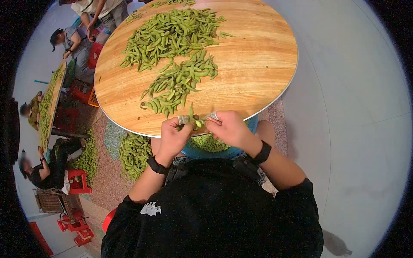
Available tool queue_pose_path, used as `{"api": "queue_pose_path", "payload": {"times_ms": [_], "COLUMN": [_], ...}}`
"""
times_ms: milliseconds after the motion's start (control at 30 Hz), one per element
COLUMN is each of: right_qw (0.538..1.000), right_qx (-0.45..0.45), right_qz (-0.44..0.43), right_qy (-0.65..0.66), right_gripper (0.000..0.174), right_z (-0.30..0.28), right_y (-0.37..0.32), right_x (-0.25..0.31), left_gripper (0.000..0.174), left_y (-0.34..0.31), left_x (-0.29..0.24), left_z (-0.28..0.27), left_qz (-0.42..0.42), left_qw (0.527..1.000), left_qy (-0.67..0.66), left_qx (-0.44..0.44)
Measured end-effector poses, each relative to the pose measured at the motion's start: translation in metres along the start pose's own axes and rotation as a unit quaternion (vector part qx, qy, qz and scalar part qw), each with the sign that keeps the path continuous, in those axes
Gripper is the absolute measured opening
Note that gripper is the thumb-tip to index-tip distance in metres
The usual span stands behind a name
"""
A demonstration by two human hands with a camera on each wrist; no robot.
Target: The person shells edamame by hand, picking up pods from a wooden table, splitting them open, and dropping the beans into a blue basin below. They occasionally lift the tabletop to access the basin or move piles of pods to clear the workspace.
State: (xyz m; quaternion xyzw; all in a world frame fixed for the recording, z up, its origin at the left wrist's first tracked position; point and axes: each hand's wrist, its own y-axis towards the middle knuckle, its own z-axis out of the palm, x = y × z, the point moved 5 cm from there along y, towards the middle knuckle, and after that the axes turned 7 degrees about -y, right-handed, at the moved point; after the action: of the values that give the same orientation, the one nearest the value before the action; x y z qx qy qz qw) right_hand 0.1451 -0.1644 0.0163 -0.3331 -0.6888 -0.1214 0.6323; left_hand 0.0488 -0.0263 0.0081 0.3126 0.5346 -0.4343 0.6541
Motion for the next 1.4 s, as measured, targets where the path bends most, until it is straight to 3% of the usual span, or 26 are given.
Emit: {"api": "queue_pose_path", "payload": {"times_ms": [33, 67, 133, 267, 333, 467, 567, 633, 667, 700, 733, 767, 800, 833, 867, 933, 967, 1033, 1067, 1133, 1167, 1200, 1267, 1300, 1367, 1400], "right_qw": [0.972, 0.972, 0.937, 0.923, 0.934, 0.912, 0.902, 0.991, 0.991, 0.993, 0.991, 0.991, 0.975, 0.913, 0.913, 0.849, 0.849, 0.913, 0.914, 0.977, 0.990, 0.991, 0.921, 0.921, 0.854, 0.854], "right_qx": [-0.066, -0.064, -0.161, -0.180, -0.138, -0.115, -0.171, -0.086, -0.085, -0.079, -0.073, -0.073, -0.138, -0.196, -0.195, -0.189, -0.188, -0.118, -0.119, 0.039, 0.103, 0.102, -0.061, -0.060, -0.191, -0.190], "right_qz": [-0.108, -0.107, -0.223, -0.230, -0.239, -0.284, -0.298, -0.098, -0.100, -0.075, -0.050, -0.050, -0.150, -0.243, -0.242, -0.310, -0.310, -0.236, -0.234, -0.098, -0.038, -0.038, -0.180, -0.181, -0.360, -0.361], "right_qy": [-0.197, -0.197, -0.217, -0.249, -0.226, -0.272, -0.263, 0.000, 0.000, 0.050, 0.099, 0.099, -0.084, -0.264, -0.264, -0.384, -0.385, -0.310, -0.309, -0.184, -0.084, -0.084, -0.340, -0.340, -0.324, -0.324], "right_gripper": [0.022, 0.022, 0.027, 0.027, 0.028, 0.029, 0.027, 0.025, 0.025, 0.025, 0.025, 0.025, 0.026, 0.026, 0.026, 0.025, 0.025, 0.024, 0.024, 0.024, 0.024, 0.024, 0.024, 0.024, 0.026, 0.026], "right_z": [-0.004, -0.001, -0.001, 0.000, 0.002, 0.003, 0.008, 0.012, 0.012, 0.013, 0.014, 0.013, 0.007, 0.007, 0.006, 0.013, 0.012, 0.011, 0.006, 0.001, 0.003, 0.004, 0.001, 0.008, 0.017, 0.020], "right_y": [-0.003, -0.003, -0.007, -0.001, -0.001, 0.001, -0.001, 0.015, 0.017, 0.018, 0.018, 0.016, 0.010, 0.002, 0.001, -0.005, -0.005, 0.001, 0.004, 0.023, 0.028, 0.026, 0.017, 0.013, -0.010, -0.012], "right_x": [0.008, 0.008, 0.026, 0.026, 0.027, 0.029, 0.036, 0.003, 0.002, -0.001, -0.005, -0.003, 0.013, 0.027, 0.026, 0.033, 0.035, 0.029, 0.029, 0.012, 0.006, 0.006, 0.025, 0.026, 0.044, 0.041], "left_gripper": [0.010, 0.010, 0.010, 0.009, 0.008, 0.007, 0.006, 0.005, 0.005, 0.004, 0.006, 0.011, 0.011, 0.013, 0.014, 0.015, 0.014, 0.013, 0.012, 0.011, 0.010, 0.009, 0.008, 0.008, 0.008, 0.008], "left_y": [0.000, -0.002, -0.003, -0.007, -0.010, -0.010, -0.012, -0.010, -0.010, -0.005, -0.006, -0.004, -0.004, -0.006, -0.008, -0.004, -0.004, -0.004, -0.004, -0.006, -0.008, -0.009, -0.008, -0.007, -0.007, -0.007], "left_x": [0.010, 0.011, 0.004, -0.017, -0.021, -0.023, -0.021, -0.018, -0.017, 0.001, 0.023, 0.020, 0.018, 0.014, 0.007, 0.007, 0.003, 0.003, 0.004, 0.004, 0.009, 0.014, 0.018, 0.019, 0.017, 0.014], "left_z": [-0.006, -0.005, -0.003, 0.010, 0.012, 0.008, 0.009, 0.003, 0.000, -0.008, -0.011, -0.008, -0.005, -0.005, -0.005, -0.008, -0.008, -0.010, -0.011, -0.015, -0.019, -0.020, -0.022, -0.024, -0.020, -0.019], "left_qz": [0.033, 0.031, 0.087, 0.176, 0.235, 0.238, 0.287, 0.271, 0.273, 0.096, -0.087, -0.064, -0.064, -0.039, -0.015, -0.025, -0.025, -0.027, -0.011, 0.002, -0.044, -0.089, -0.082, -0.076, -0.046, -0.016], "left_qw": [0.995, 0.995, 0.960, 0.933, 0.913, 0.921, 0.911, 0.939, 0.939, 0.993, 0.993, 0.995, 0.995, 0.997, 0.997, 0.995, 0.998, 0.999, 0.999, 0.998, 0.997, 0.995, 0.996, 0.996, 0.997, 0.997], "left_qy": [0.094, 0.093, 0.259, 0.308, 0.333, 0.310, 0.295, 0.209, 0.209, 0.068, -0.077, -0.058, -0.058, -0.068, -0.078, -0.090, -0.066, -0.041, -0.036, -0.030, -0.025, -0.020, -0.031, -0.043, -0.040, -0.035], "left_qx": [-0.032, -0.033, -0.065, -0.052, -0.018, 0.004, 0.022, 0.026, 0.024, 0.028, 0.032, 0.049, 0.050, 0.023, -0.005, -0.016, -0.003, 0.011, 0.030, 0.049, 0.050, 0.051, 0.014, -0.024, -0.046, -0.066]}}
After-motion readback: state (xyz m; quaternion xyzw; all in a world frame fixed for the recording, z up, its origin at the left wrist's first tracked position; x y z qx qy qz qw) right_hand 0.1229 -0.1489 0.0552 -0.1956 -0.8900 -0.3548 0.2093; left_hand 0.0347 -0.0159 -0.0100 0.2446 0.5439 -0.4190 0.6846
